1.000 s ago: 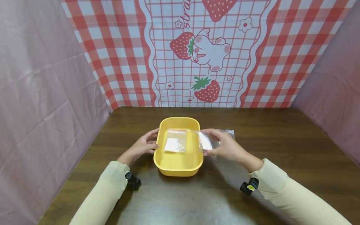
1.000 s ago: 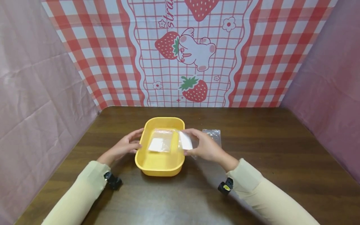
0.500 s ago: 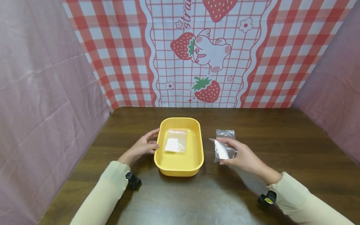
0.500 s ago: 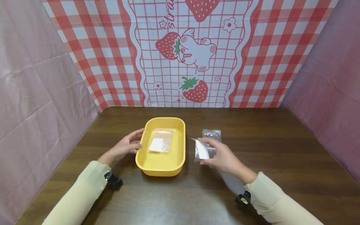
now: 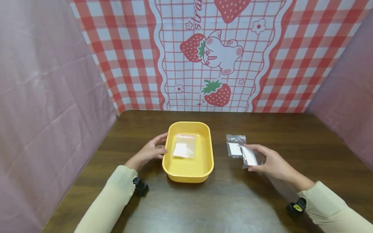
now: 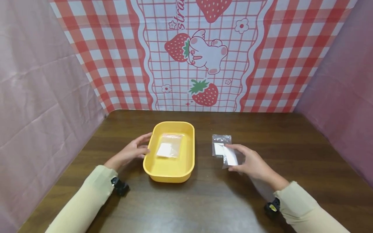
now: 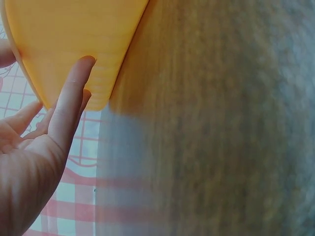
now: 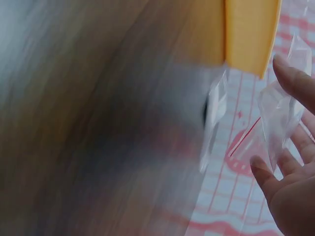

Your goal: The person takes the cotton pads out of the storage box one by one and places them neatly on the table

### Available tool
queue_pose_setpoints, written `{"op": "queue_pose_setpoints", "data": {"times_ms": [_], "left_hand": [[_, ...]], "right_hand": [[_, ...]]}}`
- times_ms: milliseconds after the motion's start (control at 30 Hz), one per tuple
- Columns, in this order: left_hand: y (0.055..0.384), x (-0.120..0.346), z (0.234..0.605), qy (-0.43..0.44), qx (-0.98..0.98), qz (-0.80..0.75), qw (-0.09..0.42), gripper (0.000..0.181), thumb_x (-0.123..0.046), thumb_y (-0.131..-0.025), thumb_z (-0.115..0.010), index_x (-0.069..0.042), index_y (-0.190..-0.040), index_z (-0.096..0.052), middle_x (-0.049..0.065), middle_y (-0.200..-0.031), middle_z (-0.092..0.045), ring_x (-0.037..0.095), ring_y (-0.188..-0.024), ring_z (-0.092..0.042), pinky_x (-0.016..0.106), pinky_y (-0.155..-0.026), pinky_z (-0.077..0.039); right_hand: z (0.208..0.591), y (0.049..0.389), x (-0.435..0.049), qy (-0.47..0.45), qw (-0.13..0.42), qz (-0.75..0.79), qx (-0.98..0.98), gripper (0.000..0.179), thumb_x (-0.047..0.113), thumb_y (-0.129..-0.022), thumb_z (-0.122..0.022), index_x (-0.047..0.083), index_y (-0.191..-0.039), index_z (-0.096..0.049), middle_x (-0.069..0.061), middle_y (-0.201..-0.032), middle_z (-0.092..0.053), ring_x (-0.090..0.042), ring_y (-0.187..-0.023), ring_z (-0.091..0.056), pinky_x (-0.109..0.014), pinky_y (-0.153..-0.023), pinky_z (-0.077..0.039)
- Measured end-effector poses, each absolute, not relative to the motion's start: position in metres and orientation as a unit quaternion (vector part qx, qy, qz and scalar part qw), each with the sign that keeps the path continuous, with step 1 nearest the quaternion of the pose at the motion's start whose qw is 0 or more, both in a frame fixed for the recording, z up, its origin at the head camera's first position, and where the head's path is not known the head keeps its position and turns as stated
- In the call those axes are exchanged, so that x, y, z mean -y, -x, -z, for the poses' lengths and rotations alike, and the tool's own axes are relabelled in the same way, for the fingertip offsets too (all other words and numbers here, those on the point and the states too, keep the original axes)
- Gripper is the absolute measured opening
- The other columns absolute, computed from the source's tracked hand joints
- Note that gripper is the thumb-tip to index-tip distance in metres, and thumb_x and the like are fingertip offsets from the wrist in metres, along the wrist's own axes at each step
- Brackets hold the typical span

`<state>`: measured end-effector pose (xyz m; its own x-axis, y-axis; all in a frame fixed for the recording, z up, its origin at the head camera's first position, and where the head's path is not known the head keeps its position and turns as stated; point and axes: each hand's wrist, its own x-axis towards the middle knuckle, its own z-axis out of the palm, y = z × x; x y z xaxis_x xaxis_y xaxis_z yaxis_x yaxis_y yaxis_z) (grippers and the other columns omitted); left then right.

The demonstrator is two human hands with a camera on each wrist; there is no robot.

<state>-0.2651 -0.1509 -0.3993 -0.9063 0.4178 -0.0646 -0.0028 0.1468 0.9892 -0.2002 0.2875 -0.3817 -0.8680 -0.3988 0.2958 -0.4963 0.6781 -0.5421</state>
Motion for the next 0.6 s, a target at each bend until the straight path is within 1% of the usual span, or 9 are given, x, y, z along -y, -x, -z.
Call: {"op": "queue_pose_setpoints", "data": {"times_ms": [167,367,533,600], "left_hand": [[0.266,0.151,0.4,-0.137,-0.742,-0.635,0.168,0.073,-0.001,-0.085,-0.059,-0.012,-0.148,-0.023,0.021,-0.144,-0.031,0.038,-0.119,-0.045,0.04,-0.08,-0.053],[0.265,0.153,0.401,-0.128,-0.745,-0.632,0.169,0.073,-0.001,-0.084,-0.059,-0.013,-0.148,-0.024,0.02,-0.143,-0.031,0.037,-0.119,-0.046,0.039,-0.079,-0.053],[0.265,0.151,0.4,-0.135,-0.736,-0.643,0.165,0.073,0.002,-0.084,-0.058,-0.011,-0.148,-0.024,0.02,-0.143,-0.032,0.036,-0.118,-0.046,0.04,-0.078,-0.053],[0.266,0.151,0.399,-0.129,-0.736,-0.644,0.164,0.074,0.001,-0.084,-0.059,-0.013,-0.147,-0.025,0.019,-0.143,-0.033,0.035,-0.117,-0.047,0.04,-0.078,-0.053]], "right_hand": [[0.385,0.21,-0.307,-0.262,0.09,-0.298,0.913,0.071,0.019,-0.065,-0.085,0.009,-0.128,-0.054,-0.007,-0.111,-0.059,-0.012,-0.082,-0.05,-0.024,-0.064,-0.045],[0.387,0.225,-0.325,-0.244,0.069,-0.286,0.924,0.072,0.025,-0.067,-0.083,0.011,-0.13,-0.052,-0.009,-0.116,-0.057,-0.014,-0.086,-0.05,-0.023,-0.068,-0.045],[0.385,0.24,-0.343,-0.247,0.084,-0.259,0.93,0.073,0.027,-0.066,-0.084,0.008,-0.129,-0.053,-0.01,-0.115,-0.058,-0.012,-0.087,-0.049,-0.021,-0.07,-0.043],[0.383,0.246,-0.349,-0.247,0.087,-0.249,0.932,0.074,0.027,-0.066,-0.084,0.007,-0.129,-0.053,-0.011,-0.114,-0.058,-0.012,-0.087,-0.049,-0.022,-0.07,-0.043]]}}
